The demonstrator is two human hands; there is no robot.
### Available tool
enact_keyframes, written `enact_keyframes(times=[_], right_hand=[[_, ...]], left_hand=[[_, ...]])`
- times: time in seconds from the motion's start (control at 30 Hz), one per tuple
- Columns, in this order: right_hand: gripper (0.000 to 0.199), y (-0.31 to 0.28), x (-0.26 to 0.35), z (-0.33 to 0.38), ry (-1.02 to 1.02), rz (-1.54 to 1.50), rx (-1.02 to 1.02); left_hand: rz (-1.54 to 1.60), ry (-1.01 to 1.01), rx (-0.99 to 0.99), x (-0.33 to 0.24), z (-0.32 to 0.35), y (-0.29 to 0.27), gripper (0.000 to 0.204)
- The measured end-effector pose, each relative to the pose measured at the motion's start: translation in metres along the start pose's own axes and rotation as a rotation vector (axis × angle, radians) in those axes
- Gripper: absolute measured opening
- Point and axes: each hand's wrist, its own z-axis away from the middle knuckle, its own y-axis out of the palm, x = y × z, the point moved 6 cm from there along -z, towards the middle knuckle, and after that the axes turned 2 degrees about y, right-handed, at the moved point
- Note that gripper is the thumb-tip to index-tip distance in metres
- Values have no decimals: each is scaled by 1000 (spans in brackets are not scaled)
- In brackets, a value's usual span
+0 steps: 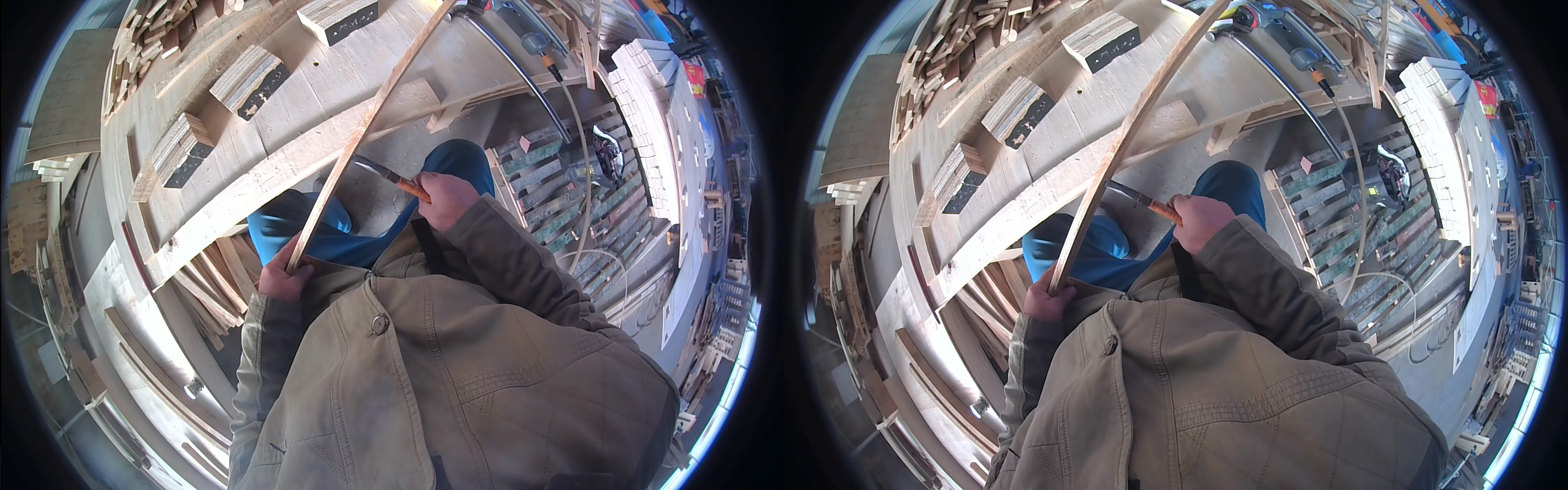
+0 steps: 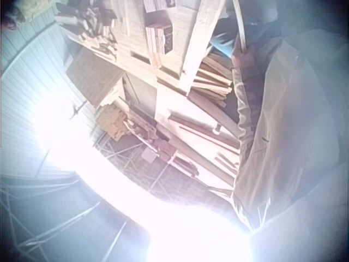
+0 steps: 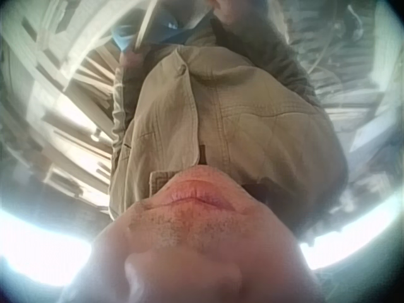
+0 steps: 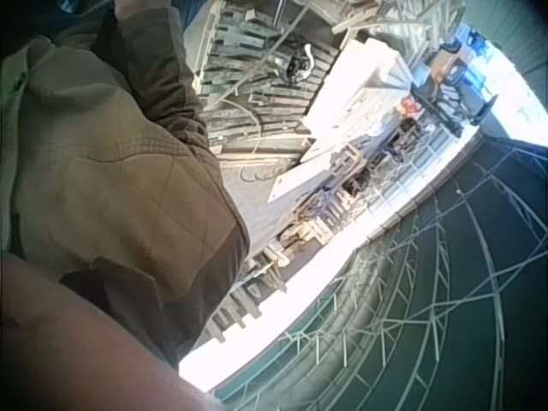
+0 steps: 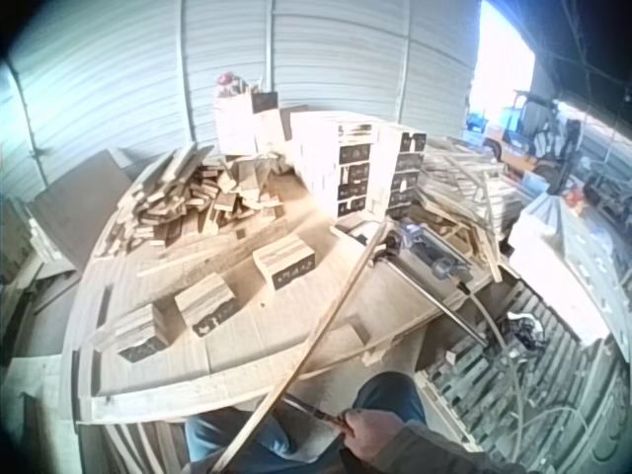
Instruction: The person kneels on the floor and uses a hammer to pry apart a long wooden plank, then separates smaller stacked wood pieces. The person places the separated pieces onto a nearby stack.
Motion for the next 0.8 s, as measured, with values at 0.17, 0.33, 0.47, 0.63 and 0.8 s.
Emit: enact_keyframes(times=[0.17,0.33,0.47,0.63,0.8], right_hand=[[26,2,0,1,6,12,-14],[26,4,1,0,27,12,15],[26,7,1,1,48,-35,49],[26,11,-2,0,47,-98,60],[27,14,-3,-3,4,-114,45]], left_hand=[[-5,1,-7,2,0,1,69],[-7,-13,-13,3,1,2,70],[-19,14,-25,5,1,2,69],[-44,18,-31,8,1,2,69],[-55,38,-41,7,1,2,69]])
